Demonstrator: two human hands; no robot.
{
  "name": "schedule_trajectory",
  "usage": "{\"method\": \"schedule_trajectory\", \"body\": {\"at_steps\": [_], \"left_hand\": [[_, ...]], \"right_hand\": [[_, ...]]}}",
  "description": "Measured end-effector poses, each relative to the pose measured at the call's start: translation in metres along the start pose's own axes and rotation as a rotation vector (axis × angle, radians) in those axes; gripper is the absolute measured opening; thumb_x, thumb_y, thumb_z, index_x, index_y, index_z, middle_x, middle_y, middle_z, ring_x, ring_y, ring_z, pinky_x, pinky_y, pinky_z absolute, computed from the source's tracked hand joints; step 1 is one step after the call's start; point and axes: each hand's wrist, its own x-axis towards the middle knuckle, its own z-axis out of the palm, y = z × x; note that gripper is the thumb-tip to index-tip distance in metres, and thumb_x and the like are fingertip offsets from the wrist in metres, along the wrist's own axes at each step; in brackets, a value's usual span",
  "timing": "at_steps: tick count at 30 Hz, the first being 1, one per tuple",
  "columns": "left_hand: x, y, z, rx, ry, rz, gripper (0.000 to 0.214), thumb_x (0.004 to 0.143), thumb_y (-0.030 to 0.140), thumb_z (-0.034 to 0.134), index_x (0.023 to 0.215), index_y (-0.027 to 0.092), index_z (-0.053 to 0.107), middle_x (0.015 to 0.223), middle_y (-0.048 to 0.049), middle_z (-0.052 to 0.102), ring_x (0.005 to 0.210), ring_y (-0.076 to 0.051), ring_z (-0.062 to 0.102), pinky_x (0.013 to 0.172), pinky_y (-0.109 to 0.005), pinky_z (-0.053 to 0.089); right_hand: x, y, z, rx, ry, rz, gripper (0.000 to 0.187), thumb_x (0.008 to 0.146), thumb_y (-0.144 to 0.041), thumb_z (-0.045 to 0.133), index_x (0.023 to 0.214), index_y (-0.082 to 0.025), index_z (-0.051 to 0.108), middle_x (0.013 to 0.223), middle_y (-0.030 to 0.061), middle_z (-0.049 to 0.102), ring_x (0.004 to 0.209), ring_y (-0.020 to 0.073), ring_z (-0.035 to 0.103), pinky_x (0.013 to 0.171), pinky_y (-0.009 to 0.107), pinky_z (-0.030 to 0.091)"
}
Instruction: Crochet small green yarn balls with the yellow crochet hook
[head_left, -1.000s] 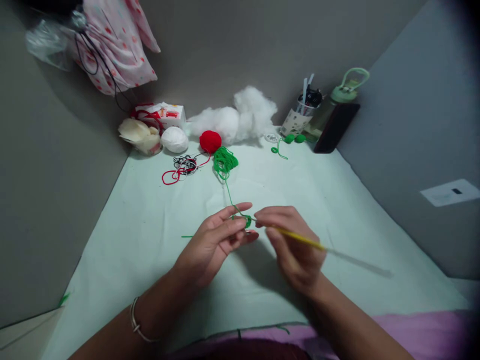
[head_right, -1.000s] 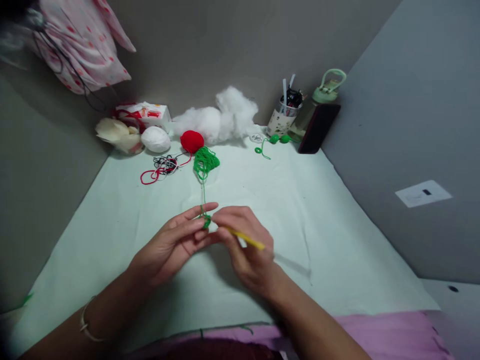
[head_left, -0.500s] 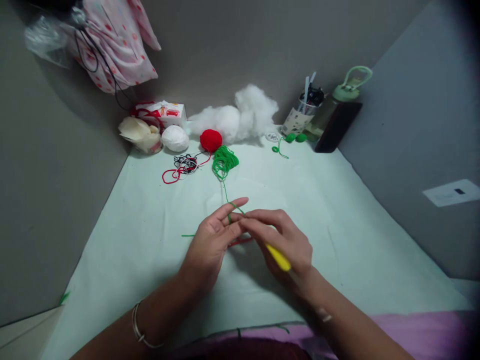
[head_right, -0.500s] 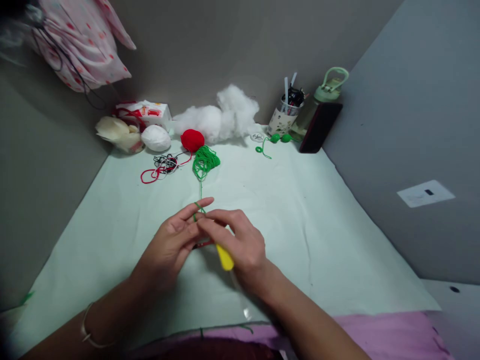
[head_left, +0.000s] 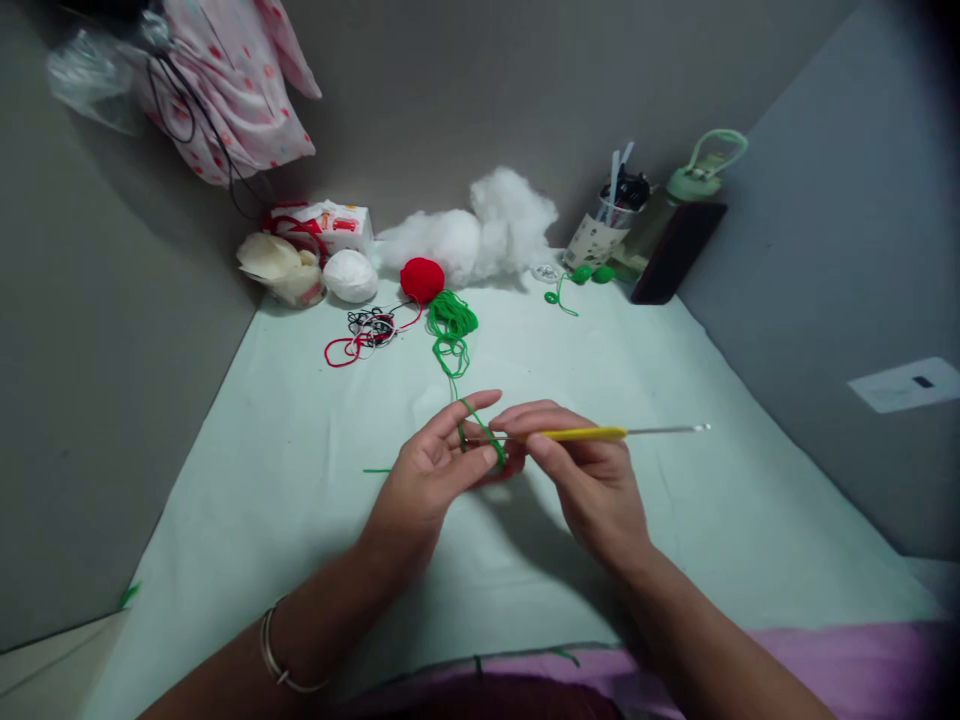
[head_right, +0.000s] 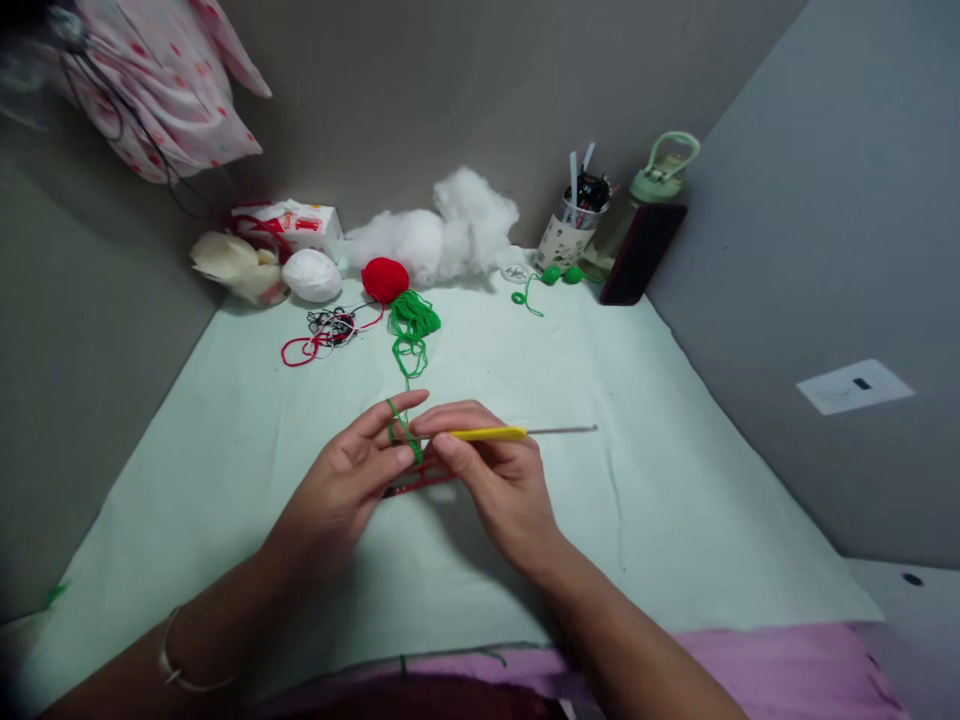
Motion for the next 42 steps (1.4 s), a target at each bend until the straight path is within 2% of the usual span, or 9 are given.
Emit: {"method": "schedule_trajectory", "body": {"at_steps": [2, 9, 15, 19, 25, 33, 36, 40, 42], "left_hand": [[-0.001, -0.002, 0.000, 0.037, -0.009, 0.018, 0.048, 0.084, 0.021, 0.082, 0.132, 0.025, 0.073, 0.095, -0.0016, 0.070, 0.097, -0.020, 0.069, 0.101, -0.041, 0.053], [-0.001, 0.001, 0.000, 0.013, -0.020, -0.032, 0.047, 0.084, 0.029, 0.083, 0.129, 0.022, 0.072, 0.095, -0.0018, 0.069, 0.093, -0.022, 0.072, 0.098, -0.043, 0.055], [0.001, 0.003, 0.000, -0.034, -0.009, -0.033, 0.046, 0.081, 0.025, 0.086, 0.125, 0.022, 0.073, 0.082, 0.0026, 0.066, 0.074, -0.012, 0.066, 0.090, -0.036, 0.055], [0.001, 0.002, -0.002, -0.010, 0.005, -0.063, 0.058, 0.080, 0.027, 0.086, 0.134, 0.021, 0.068, 0.094, -0.0018, 0.072, 0.083, -0.018, 0.071, 0.094, -0.041, 0.053], [0.001, -0.001, -0.003, 0.044, -0.028, -0.042, 0.052, 0.080, 0.025, 0.088, 0.128, 0.021, 0.072, 0.090, -0.0015, 0.069, 0.096, -0.021, 0.069, 0.098, -0.040, 0.050], [0.000, 0.005, -0.002, -0.010, -0.039, -0.086, 0.043, 0.077, 0.026, 0.085, 0.119, 0.020, 0.078, 0.088, -0.0007, 0.064, 0.091, -0.021, 0.066, 0.100, -0.045, 0.050], [0.000, 0.007, -0.001, -0.027, -0.019, -0.077, 0.042, 0.077, 0.024, 0.085, 0.118, 0.020, 0.078, 0.081, 0.0023, 0.059, 0.084, -0.018, 0.065, 0.097, -0.043, 0.053], [0.000, 0.006, 0.000, -0.027, 0.034, -0.055, 0.049, 0.078, 0.021, 0.086, 0.126, 0.022, 0.074, 0.082, 0.0022, 0.065, 0.081, -0.016, 0.066, 0.091, -0.037, 0.054], [0.001, 0.005, 0.001, -0.077, 0.020, -0.091, 0.052, 0.078, 0.022, 0.088, 0.127, 0.020, 0.071, 0.085, -0.0001, 0.070, 0.082, -0.017, 0.067, 0.091, -0.037, 0.054]], "right_hand": [[-0.001, 0.000, 0.001, -0.059, -0.012, -0.013, 0.014, 0.100, -0.027, 0.071, 0.104, -0.030, 0.084, 0.104, 0.0030, 0.082, 0.099, 0.0170, 0.076, 0.085, 0.029, 0.064], [-0.002, 0.006, -0.002, 0.018, -0.031, 0.000, 0.016, 0.101, -0.029, 0.069, 0.107, -0.033, 0.083, 0.103, 0.0005, 0.080, 0.082, 0.0116, 0.073, 0.071, 0.024, 0.062], [-0.003, 0.009, -0.003, 0.062, -0.036, -0.005, 0.015, 0.102, -0.028, 0.069, 0.108, -0.031, 0.082, 0.104, 0.0011, 0.077, 0.076, 0.0108, 0.070, 0.069, 0.026, 0.060], [-0.002, 0.007, -0.003, 0.080, -0.033, 0.010, 0.017, 0.103, -0.029, 0.067, 0.109, -0.033, 0.082, 0.104, 0.0005, 0.077, 0.076, 0.0111, 0.070, 0.068, 0.026, 0.060], [-0.003, 0.002, 0.001, -0.129, -0.029, -0.088, 0.016, 0.099, -0.023, 0.071, 0.105, -0.031, 0.085, 0.103, 0.0026, 0.082, 0.102, 0.0174, 0.074, 0.088, 0.030, 0.061], [0.002, 0.003, -0.004, 0.230, -0.044, 0.132, 0.018, 0.104, -0.034, 0.064, 0.099, -0.025, 0.079, 0.087, 0.0018, 0.079, 0.064, 0.0112, 0.069, 0.062, 0.025, 0.061], [-0.003, 0.001, -0.003, 0.030, -0.020, -0.009, 0.020, 0.108, -0.028, 0.057, 0.105, -0.026, 0.077, 0.093, 0.0023, 0.079, 0.068, 0.0131, 0.073, 0.065, 0.028, 0.063], [-0.013, 0.003, -0.003, -0.584, -0.082, -0.399, 0.030, 0.101, -0.015, 0.063, 0.123, -0.030, 0.077, 0.108, 0.0057, 0.080, 0.094, 0.0201, 0.077, 0.079, 0.033, 0.065], [-0.015, 0.004, -0.003, -0.742, -0.121, -0.513, 0.036, 0.098, -0.012, 0.068, 0.127, -0.032, 0.077, 0.114, 0.0070, 0.080, 0.102, 0.0218, 0.076, 0.082, 0.033, 0.065]]}}
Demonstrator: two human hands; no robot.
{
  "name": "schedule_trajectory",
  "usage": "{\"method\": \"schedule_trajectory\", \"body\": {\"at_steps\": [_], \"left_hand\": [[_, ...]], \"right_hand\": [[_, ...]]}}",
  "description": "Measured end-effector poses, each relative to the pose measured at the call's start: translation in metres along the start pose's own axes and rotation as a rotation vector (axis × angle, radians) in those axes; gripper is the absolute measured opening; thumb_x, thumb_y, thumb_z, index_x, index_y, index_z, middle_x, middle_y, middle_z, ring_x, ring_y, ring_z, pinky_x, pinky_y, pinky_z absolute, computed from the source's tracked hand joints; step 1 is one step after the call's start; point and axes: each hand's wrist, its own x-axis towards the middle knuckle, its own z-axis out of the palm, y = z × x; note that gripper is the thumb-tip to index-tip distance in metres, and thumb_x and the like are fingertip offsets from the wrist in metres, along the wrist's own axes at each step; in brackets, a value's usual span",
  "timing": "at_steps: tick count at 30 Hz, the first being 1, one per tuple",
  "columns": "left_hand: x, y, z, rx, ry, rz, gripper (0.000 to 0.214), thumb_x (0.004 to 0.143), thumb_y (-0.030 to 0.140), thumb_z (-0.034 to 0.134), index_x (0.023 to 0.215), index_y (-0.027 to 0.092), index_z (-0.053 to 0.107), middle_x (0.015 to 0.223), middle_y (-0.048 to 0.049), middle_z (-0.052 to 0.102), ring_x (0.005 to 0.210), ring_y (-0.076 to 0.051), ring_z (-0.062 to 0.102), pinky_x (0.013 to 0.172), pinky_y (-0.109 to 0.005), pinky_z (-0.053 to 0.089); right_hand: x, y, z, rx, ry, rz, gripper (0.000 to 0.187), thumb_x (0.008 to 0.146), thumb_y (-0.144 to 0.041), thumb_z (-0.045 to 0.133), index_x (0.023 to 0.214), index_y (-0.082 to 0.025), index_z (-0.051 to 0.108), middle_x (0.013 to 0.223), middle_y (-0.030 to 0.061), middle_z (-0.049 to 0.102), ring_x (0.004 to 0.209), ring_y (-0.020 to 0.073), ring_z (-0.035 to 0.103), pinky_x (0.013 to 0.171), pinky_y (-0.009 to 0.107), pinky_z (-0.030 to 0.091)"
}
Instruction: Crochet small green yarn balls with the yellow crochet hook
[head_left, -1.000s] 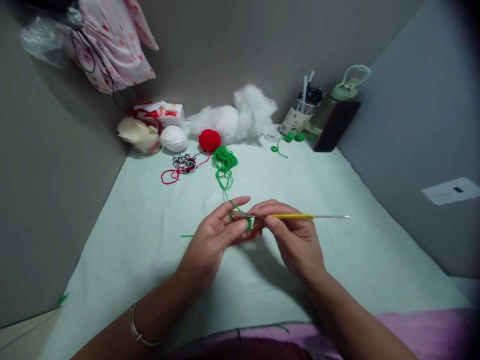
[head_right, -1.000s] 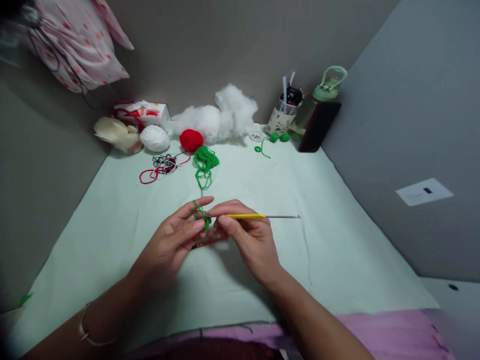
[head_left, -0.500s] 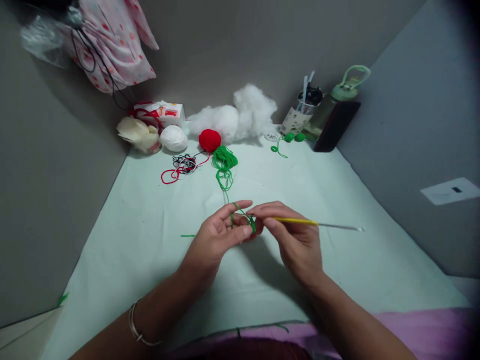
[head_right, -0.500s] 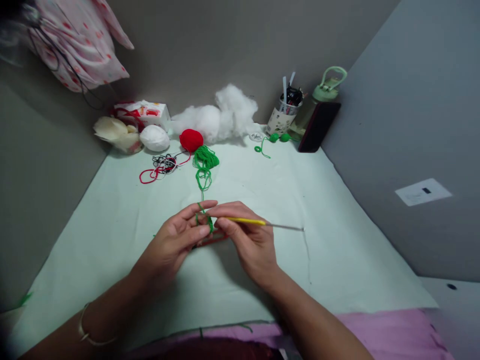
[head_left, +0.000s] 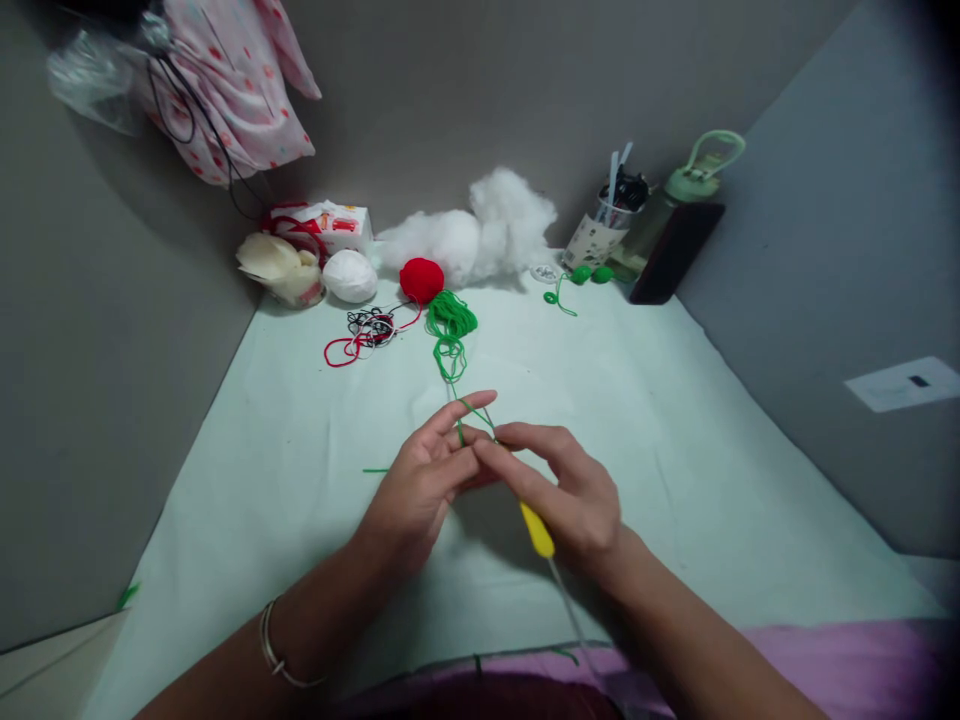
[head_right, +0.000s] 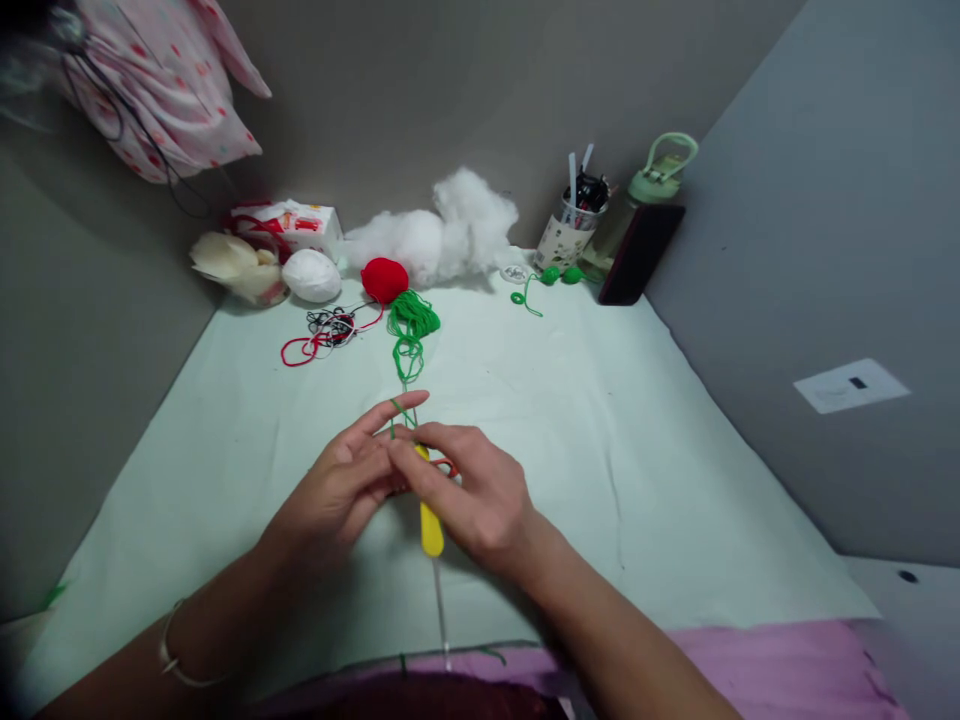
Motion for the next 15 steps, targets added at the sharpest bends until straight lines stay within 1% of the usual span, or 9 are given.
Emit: {"method": "schedule_trajectory", "body": {"at_steps": [2, 3, 5, 7, 8, 9, 11, 13, 15], "left_hand": [[0.001, 0.001, 0.000, -0.063, -0.017, -0.056, 0.050, 0.077, 0.021, 0.088, 0.124, 0.017, 0.072, 0.085, -0.0015, 0.072, 0.080, -0.016, 0.067, 0.093, -0.037, 0.055], [0.001, 0.002, -0.001, -0.087, -0.022, -0.078, 0.048, 0.078, 0.020, 0.088, 0.122, 0.015, 0.072, 0.083, -0.0010, 0.071, 0.077, -0.014, 0.066, 0.095, -0.038, 0.055], [0.001, 0.004, -0.001, -0.111, -0.018, -0.094, 0.044, 0.080, 0.017, 0.086, 0.121, 0.013, 0.072, 0.074, 0.0024, 0.067, 0.072, -0.012, 0.064, 0.099, -0.041, 0.056], [0.000, 0.005, -0.001, -0.099, -0.004, -0.078, 0.044, 0.081, 0.017, 0.085, 0.123, 0.015, 0.071, 0.067, 0.0057, 0.062, 0.072, -0.014, 0.067, 0.104, -0.046, 0.055], [0.000, 0.004, -0.001, -0.084, -0.001, -0.063, 0.044, 0.081, 0.018, 0.084, 0.123, 0.016, 0.071, 0.068, 0.0053, 0.064, 0.077, -0.016, 0.070, 0.105, -0.047, 0.054], [0.000, 0.003, -0.001, -0.066, 0.000, -0.044, 0.044, 0.081, 0.019, 0.085, 0.122, 0.017, 0.071, 0.073, 0.0038, 0.067, 0.082, -0.018, 0.072, 0.106, -0.047, 0.054], [-0.001, 0.000, 0.001, -0.020, -0.008, -0.006, 0.043, 0.079, 0.019, 0.086, 0.120, 0.019, 0.072, 0.087, -0.0008, 0.075, 0.090, -0.020, 0.074, 0.104, -0.044, 0.054], [-0.001, -0.003, 0.001, 0.019, -0.017, 0.025, 0.040, 0.078, 0.020, 0.086, 0.117, 0.019, 0.074, 0.098, -0.0040, 0.078, 0.094, -0.019, 0.073, 0.100, -0.040, 0.054], [-0.001, -0.005, 0.001, 0.050, -0.022, 0.039, 0.039, 0.080, 0.021, 0.085, 0.118, 0.020, 0.074, 0.097, -0.0037, 0.077, 0.093, -0.018, 0.072, 0.098, -0.037, 0.054]], "right_hand": [[0.000, 0.000, 0.000, -0.015, 0.037, -0.005, 0.040, 0.098, -0.011, 0.066, 0.129, -0.033, 0.076, 0.116, 0.0070, 0.079, 0.102, 0.0209, 0.075, 0.082, 0.033, 0.064], [0.001, 0.001, 0.000, 0.028, 0.069, 0.030, 0.039, 0.099, -0.010, 0.065, 0.129, -0.033, 0.076, 0.113, 0.0065, 0.078, 0.099, 0.0202, 0.074, 0.081, 0.033, 0.064], [0.004, 0.002, -0.001, 0.199, 0.127, 0.153, 0.034, 0.101, -0.012, 0.062, 0.124, -0.032, 0.078, 0.106, 0.0054, 0.077, 0.091, 0.0188, 0.073, 0.077, 0.033, 0.063], [0.007, 0.004, -0.001, 0.461, 0.167, 0.290, 0.026, 0.104, -0.017, 0.059, 0.115, -0.030, 0.079, 0.100, 0.0039, 0.075, 0.079, 0.0166, 0.071, 0.070, 0.032, 0.061], [0.009, 0.005, -0.001, 0.570, 0.174, 0.349, 0.024, 0.105, -0.019, 0.059, 0.111, -0.030, 0.080, 0.099, 0.0033, 0.074, 0.075, 0.0155, 0.069, 0.067, 0.032, 0.060], [0.010, 0.006, 0.000, 0.627, 0.165, 0.385, 0.022, 0.105, -0.021, 0.060, 0.108, -0.030, 0.081, 0.099, 0.0032, 0.075, 0.076, 0.0155, 0.070, 0.067, 0.031, 0.060], [0.012, 0.005, 0.002, 0.618, 0.118, 0.398, 0.019, 0.103, -0.022, 0.065, 0.106, -0.029, 0.082, 0.101, 0.0038, 0.079, 0.087, 0.0178, 0.073, 0.076, 0.033, 0.062], [0.013, 0.003, 0.004, 0.544, 0.097, 0.369, 0.018, 0.100, -0.020, 0.068, 0.107, -0.028, 0.083, 0.101, 0.0040, 0.081, 0.097, 0.0194, 0.075, 0.084, 0.034, 0.062], [0.013, 0.000, 0.004, 0.511, 0.117, 0.363, 0.019, 0.100, -0.019, 0.068, 0.108, -0.028, 0.082, 0.099, 0.0036, 0.082, 0.091, 0.0186, 0.076, 0.079, 0.033, 0.063]]}}
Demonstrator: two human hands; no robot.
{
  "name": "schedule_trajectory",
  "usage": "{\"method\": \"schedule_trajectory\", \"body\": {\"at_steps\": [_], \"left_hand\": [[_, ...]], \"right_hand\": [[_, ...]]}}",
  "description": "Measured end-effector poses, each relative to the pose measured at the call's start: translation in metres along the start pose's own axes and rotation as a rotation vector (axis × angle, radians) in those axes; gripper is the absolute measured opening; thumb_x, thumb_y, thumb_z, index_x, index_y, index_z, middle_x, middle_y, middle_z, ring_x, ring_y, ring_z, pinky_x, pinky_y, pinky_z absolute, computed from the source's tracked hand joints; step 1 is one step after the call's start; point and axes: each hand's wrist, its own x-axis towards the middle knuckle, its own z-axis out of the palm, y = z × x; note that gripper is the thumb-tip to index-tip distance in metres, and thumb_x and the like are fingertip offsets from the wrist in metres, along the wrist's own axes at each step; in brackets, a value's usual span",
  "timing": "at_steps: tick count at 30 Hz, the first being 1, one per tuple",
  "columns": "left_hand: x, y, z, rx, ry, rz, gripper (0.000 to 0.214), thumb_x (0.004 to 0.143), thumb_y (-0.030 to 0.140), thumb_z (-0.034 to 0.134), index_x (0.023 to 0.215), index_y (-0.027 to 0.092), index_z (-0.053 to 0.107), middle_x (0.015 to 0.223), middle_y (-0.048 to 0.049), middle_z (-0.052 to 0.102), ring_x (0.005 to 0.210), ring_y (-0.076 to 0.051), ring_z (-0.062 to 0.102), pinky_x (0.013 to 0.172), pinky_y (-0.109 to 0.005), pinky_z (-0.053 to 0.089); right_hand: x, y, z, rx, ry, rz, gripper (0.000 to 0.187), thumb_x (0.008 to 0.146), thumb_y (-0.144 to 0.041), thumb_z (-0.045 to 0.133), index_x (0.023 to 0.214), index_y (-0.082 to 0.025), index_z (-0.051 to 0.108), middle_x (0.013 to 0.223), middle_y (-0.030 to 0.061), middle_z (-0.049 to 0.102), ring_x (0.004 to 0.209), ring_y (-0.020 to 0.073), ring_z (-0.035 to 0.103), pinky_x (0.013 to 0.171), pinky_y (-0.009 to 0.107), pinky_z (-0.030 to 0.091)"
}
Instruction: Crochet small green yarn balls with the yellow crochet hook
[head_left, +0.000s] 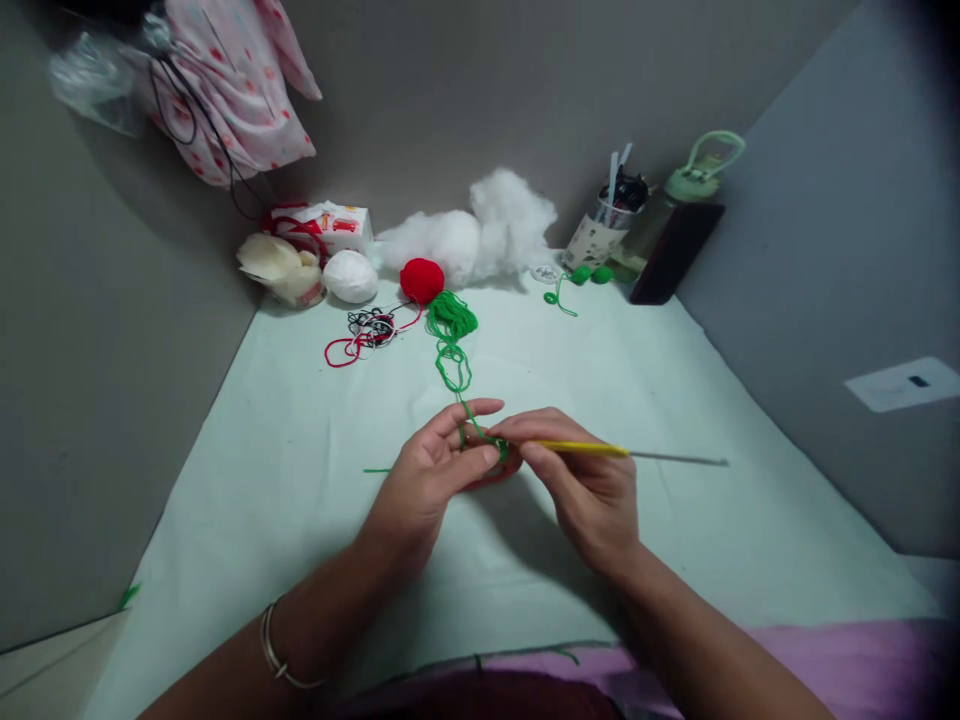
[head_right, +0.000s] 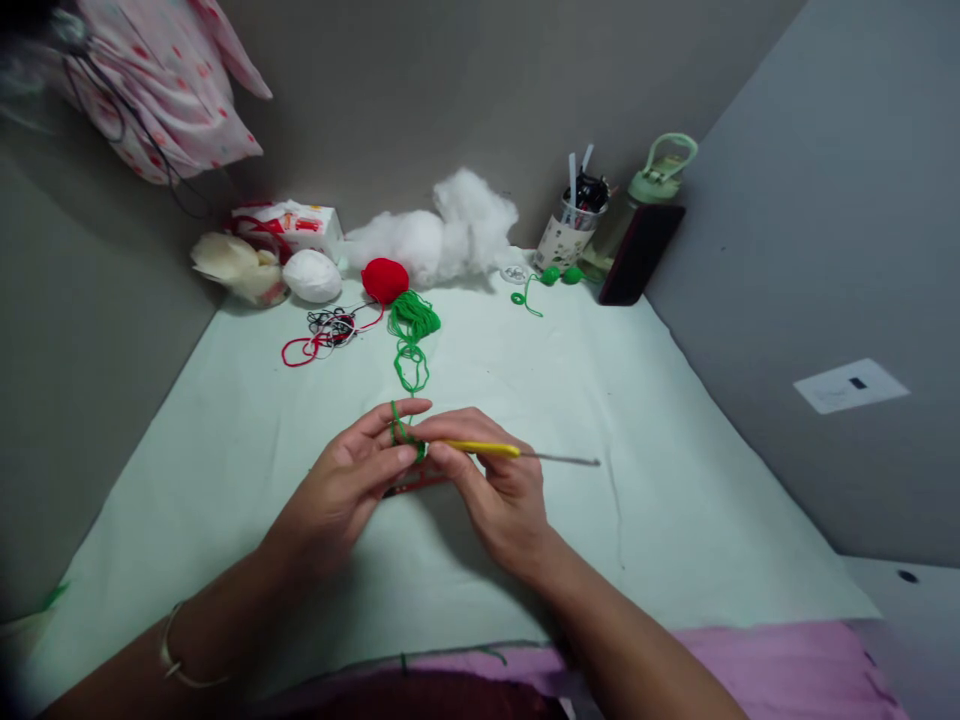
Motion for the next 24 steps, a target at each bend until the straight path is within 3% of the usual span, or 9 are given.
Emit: {"method": "schedule_trajectory", "body": {"at_steps": [2, 5, 8, 12, 15, 20, 24], "left_hand": [[0.000, -0.001, -0.001, 0.023, -0.006, 0.014, 0.039, 0.082, 0.022, 0.085, 0.119, 0.020, 0.074, 0.093, -0.0024, 0.075, 0.091, -0.018, 0.072, 0.098, -0.038, 0.053], [0.000, 0.002, -0.002, 0.039, 0.013, 0.025, 0.040, 0.081, 0.023, 0.087, 0.118, 0.019, 0.074, 0.084, -0.0003, 0.070, 0.085, -0.018, 0.070, 0.094, -0.038, 0.054], [0.000, 0.008, -0.002, 0.023, 0.065, -0.001, 0.040, 0.079, 0.024, 0.088, 0.116, 0.018, 0.073, 0.076, 0.0026, 0.066, 0.076, -0.015, 0.067, 0.086, -0.035, 0.056], [0.001, 0.013, -0.003, -0.015, 0.081, -0.005, 0.037, 0.077, 0.023, 0.088, 0.110, 0.017, 0.074, 0.074, 0.0044, 0.062, 0.070, -0.012, 0.062, 0.083, -0.034, 0.057], [0.001, 0.011, -0.002, 0.017, 0.061, -0.004, 0.037, 0.078, 0.024, 0.087, 0.112, 0.018, 0.074, 0.083, 0.0011, 0.067, 0.076, -0.016, 0.067, 0.089, -0.039, 0.056], [0.000, 0.001, -0.001, 0.032, -0.018, 0.038, 0.036, 0.081, 0.025, 0.086, 0.115, 0.020, 0.076, 0.094, -0.0032, 0.074, 0.091, -0.019, 0.071, 0.097, -0.039, 0.052], [0.000, -0.002, 0.001, 0.041, 0.033, 0.055, 0.044, 0.080, 0.026, 0.088, 0.122, 0.021, 0.075, 0.083, 0.0009, 0.070, 0.072, -0.012, 0.060, 0.076, -0.029, 0.049]], "right_hand": [[-0.001, -0.002, 0.001, -0.017, 0.031, -0.007, 0.019, 0.100, -0.018, 0.066, 0.107, -0.027, 0.082, 0.098, 0.0040, 0.082, 0.089, 0.0191, 0.076, 0.076, 0.034, 0.063], [-0.001, -0.002, 0.000, -0.049, 0.051, -0.046, 0.018, 0.100, -0.019, 0.065, 0.105, -0.027, 0.081, 0.102, 0.0058, 0.081, 0.100, 0.0231, 0.075, 0.081, 0.040, 0.064], [-0.002, 0.000, -0.003, -0.008, 0.078, -0.042, 0.018, 0.102, -0.020, 0.065, 0.106, -0.027, 0.081, 0.099, 0.0053, 0.077, 0.086, 0.0196, 0.072, 0.070, 0.035, 0.061], [0.001, 0.003, -0.007, 0.208, 0.111, 0.103, 0.015, 0.102, -0.028, 0.066, 0.099, -0.026, 0.081, 0.090, 0.0029, 0.075, 0.067, 0.0145, 0.068, 0.062, 0.030, 0.059], [0.003, 0.006, -0.006, 0.305, 0.056, 0.202, 0.015, 0.102, -0.034, 0.068, 0.098, -0.027, 0.081, 0.092, 0.0028, 0.077, 0.068, 0.0146, 0.069, 0.061, 0.029, 0.060], [0.000, 0.004, -0.002, 0.118, 0.015, 0.123, 0.016, 0.102, -0.026, 0.067, 0.107, -0.030, 0.082, 0.102, 0.0034, 0.081, 0.094, 0.0176, 0.076, 0.076, 0.029, 0.063], [-0.006, -0.001, 0.000, -0.153, 0.010, -0.092, 0.025, 0.101, -0.018, 0.066, 0.115, -0.031, 0.081, 0.102, 0.0047, 0.080, 0.091, 0.0186, 0.076, 0.074, 0.031, 0.065]]}}
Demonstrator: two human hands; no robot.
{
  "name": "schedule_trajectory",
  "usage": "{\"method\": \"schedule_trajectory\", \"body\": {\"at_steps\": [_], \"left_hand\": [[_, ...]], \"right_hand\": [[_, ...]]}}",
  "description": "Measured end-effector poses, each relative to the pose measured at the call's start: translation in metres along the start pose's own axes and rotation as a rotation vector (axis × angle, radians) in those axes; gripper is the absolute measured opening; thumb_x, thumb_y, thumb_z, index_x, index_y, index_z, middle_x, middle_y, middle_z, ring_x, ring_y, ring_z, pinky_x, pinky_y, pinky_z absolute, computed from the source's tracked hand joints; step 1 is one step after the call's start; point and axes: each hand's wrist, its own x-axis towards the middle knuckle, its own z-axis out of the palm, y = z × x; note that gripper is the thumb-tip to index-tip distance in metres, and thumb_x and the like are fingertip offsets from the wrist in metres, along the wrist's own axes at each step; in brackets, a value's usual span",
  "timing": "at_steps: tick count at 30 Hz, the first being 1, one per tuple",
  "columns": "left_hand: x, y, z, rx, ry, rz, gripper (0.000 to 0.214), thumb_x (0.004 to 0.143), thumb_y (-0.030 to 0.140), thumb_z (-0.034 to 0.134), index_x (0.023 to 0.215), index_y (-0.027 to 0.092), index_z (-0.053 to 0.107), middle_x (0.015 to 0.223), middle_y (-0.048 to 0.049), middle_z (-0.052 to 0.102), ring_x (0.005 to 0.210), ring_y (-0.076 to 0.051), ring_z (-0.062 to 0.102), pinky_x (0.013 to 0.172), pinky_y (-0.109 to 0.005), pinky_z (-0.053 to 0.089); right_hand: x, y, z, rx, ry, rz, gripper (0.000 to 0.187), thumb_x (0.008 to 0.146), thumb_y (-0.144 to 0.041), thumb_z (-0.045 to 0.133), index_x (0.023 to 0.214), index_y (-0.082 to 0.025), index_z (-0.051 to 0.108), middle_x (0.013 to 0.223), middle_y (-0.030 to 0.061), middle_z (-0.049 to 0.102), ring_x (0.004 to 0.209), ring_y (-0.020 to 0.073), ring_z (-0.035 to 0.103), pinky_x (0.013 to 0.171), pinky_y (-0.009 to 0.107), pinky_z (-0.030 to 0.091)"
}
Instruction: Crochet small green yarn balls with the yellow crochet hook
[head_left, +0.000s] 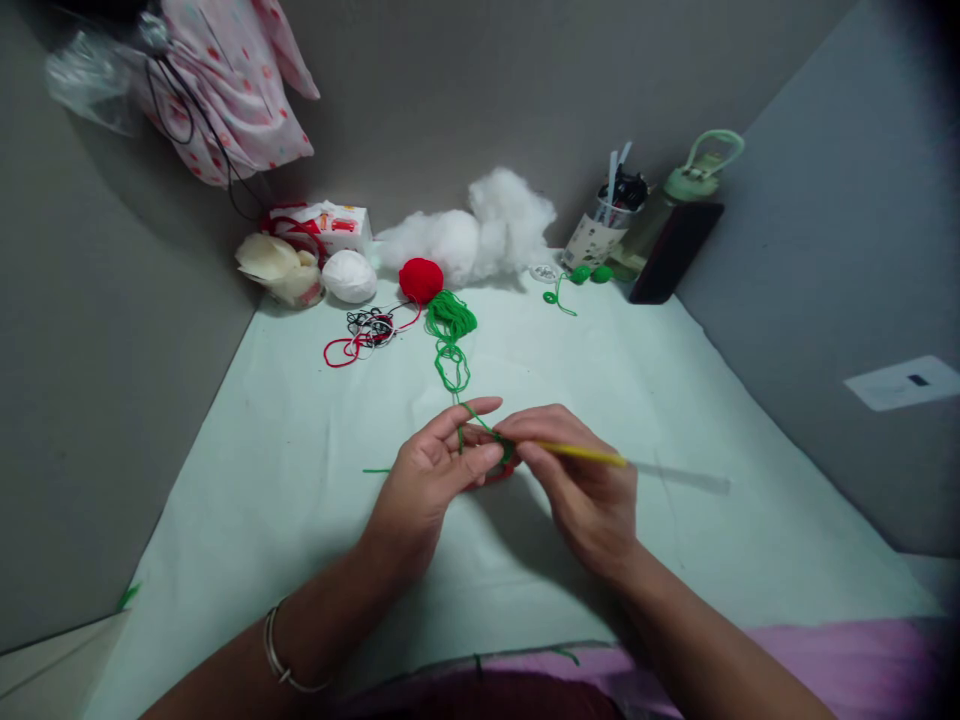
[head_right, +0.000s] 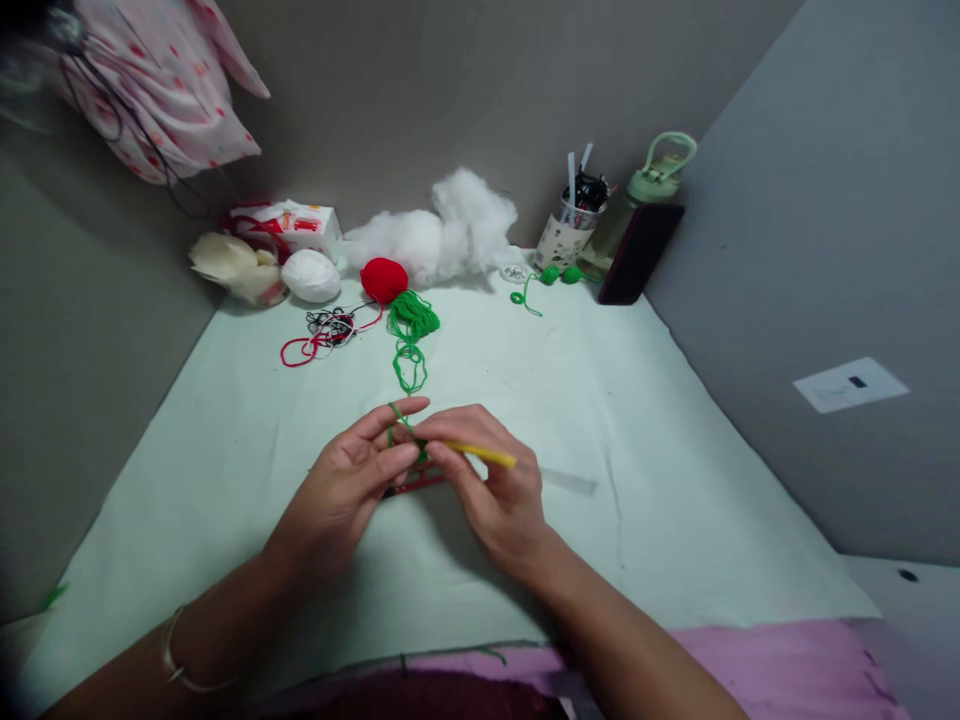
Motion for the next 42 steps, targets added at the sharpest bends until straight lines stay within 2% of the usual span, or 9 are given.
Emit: {"method": "schedule_trajectory", "body": {"at_steps": [4, 10, 17, 23, 26, 31, 33, 39, 42], "left_hand": [[0.001, 0.004, 0.000, -0.116, 0.015, -0.114, 0.049, 0.080, 0.024, 0.085, 0.127, 0.015, 0.074, 0.080, 0.0006, 0.067, 0.068, -0.011, 0.056, 0.077, -0.029, 0.048], [0.003, 0.014, -0.005, -0.193, -0.008, -0.136, 0.031, 0.082, 0.020, 0.082, 0.113, 0.015, 0.080, 0.063, 0.0073, 0.047, 0.060, -0.009, 0.049, 0.087, -0.033, 0.054], [-0.001, 0.002, -0.003, 0.022, -0.040, -0.016, 0.041, 0.081, 0.023, 0.084, 0.122, 0.024, 0.079, 0.090, -0.0018, 0.068, 0.090, -0.019, 0.064, 0.097, -0.038, 0.049], [-0.001, 0.008, -0.004, -0.025, -0.048, -0.075, 0.036, 0.082, 0.025, 0.082, 0.118, 0.022, 0.079, 0.086, -0.0014, 0.065, 0.078, -0.017, 0.060, 0.099, -0.046, 0.050], [-0.001, 0.009, -0.004, -0.040, 0.001, -0.055, 0.038, 0.082, 0.023, 0.082, 0.120, 0.022, 0.079, 0.078, 0.0031, 0.060, 0.071, -0.013, 0.056, 0.094, -0.039, 0.052], [0.000, 0.006, -0.002, -0.111, 0.015, -0.098, 0.053, 0.079, 0.024, 0.088, 0.129, 0.018, 0.071, 0.082, 0.0008, 0.069, 0.075, -0.013, 0.061, 0.084, -0.031, 0.052], [0.001, 0.007, -0.002, -0.165, -0.001, -0.165, 0.053, 0.077, 0.024, 0.089, 0.126, 0.014, 0.071, 0.086, -0.0019, 0.072, 0.078, -0.014, 0.065, 0.088, -0.032, 0.053], [0.002, 0.009, -0.005, -0.170, -0.021, -0.146, 0.040, 0.080, 0.020, 0.086, 0.119, 0.017, 0.075, 0.076, 0.0035, 0.066, 0.076, -0.014, 0.070, 0.094, -0.036, 0.055], [0.000, 0.004, -0.005, -0.070, -0.033, -0.058, 0.039, 0.080, 0.022, 0.086, 0.118, 0.020, 0.077, 0.086, 0.0003, 0.071, 0.087, -0.017, 0.070, 0.097, -0.038, 0.054]], "right_hand": [[-0.004, -0.003, -0.002, -0.286, -0.059, -0.180, 0.033, 0.098, -0.013, 0.067, 0.120, -0.033, 0.081, 0.116, 0.0076, 0.080, 0.100, 0.0226, 0.076, 0.082, 0.038, 0.066], [0.008, 0.003, -0.008, 0.233, 0.155, 0.171, 0.016, 0.102, -0.027, 0.066, 0.101, -0.027, 0.082, 0.090, 0.0042, 0.078, 0.070, 0.0171, 0.069, 0.065, 0.034, 0.062], [0.008, 0.005, -0.003, 0.332, -0.012, 0.226, 0.013, 0.100, -0.028, 0.071, 0.103, -0.028, 0.084, 0.100, 0.0046, 0.081, 0.091, 0.0187, 0.075, 0.079, 0.032, 0.063], [0.009, 0.005, -0.009, 0.498, -0.023, 0.312, 0.018, 0.105, -0.033, 0.063, 0.102, -0.025, 0.079, 0.091, 0.0030, 0.081, 0.066, 0.0138, 0.072, 0.062, 0.028, 0.063], [0.004, 0.003, -0.008, 0.265, -0.010, 0.170, 0.021, 0.108, -0.026, 0.056, 0.109, -0.027, 0.077, 0.096, 0.0034, 0.081, 0.072, 0.0152, 0.075, 0.067, 0.031, 0.065], [-0.007, 0.001, -0.004, -0.444, -0.106, -0.362, 0.031, 0.101, -0.013, 0.065, 0.126, -0.027, 0.076, 0.115, 0.0079, 0.079, 0.103, 0.0224, 0.076, 0.083, 0.034, 0.066], [-0.007, 0.001, -0.005, -0.495, -0.079, -0.409, 0.032, 0.099, -0.009, 0.066, 0.125, -0.024, 0.077, 0.116, 0.0100, 0.077, 0.105, 0.0224, 0.075, 0.084, 0.034, 0.066], [0.004, 0.003, -0.007, 0.213, 0.051, 0.055, 0.024, 0.106, -0.019, 0.057, 0.111, -0.028, 0.079, 0.097, 0.0031, 0.075, 0.075, 0.0148, 0.069, 0.066, 0.031, 0.062], [0.007, 0.005, -0.004, 0.278, -0.008, 0.126, 0.020, 0.104, -0.021, 0.062, 0.108, -0.029, 0.080, 0.102, 0.0031, 0.078, 0.084, 0.0160, 0.073, 0.073, 0.031, 0.063]]}}
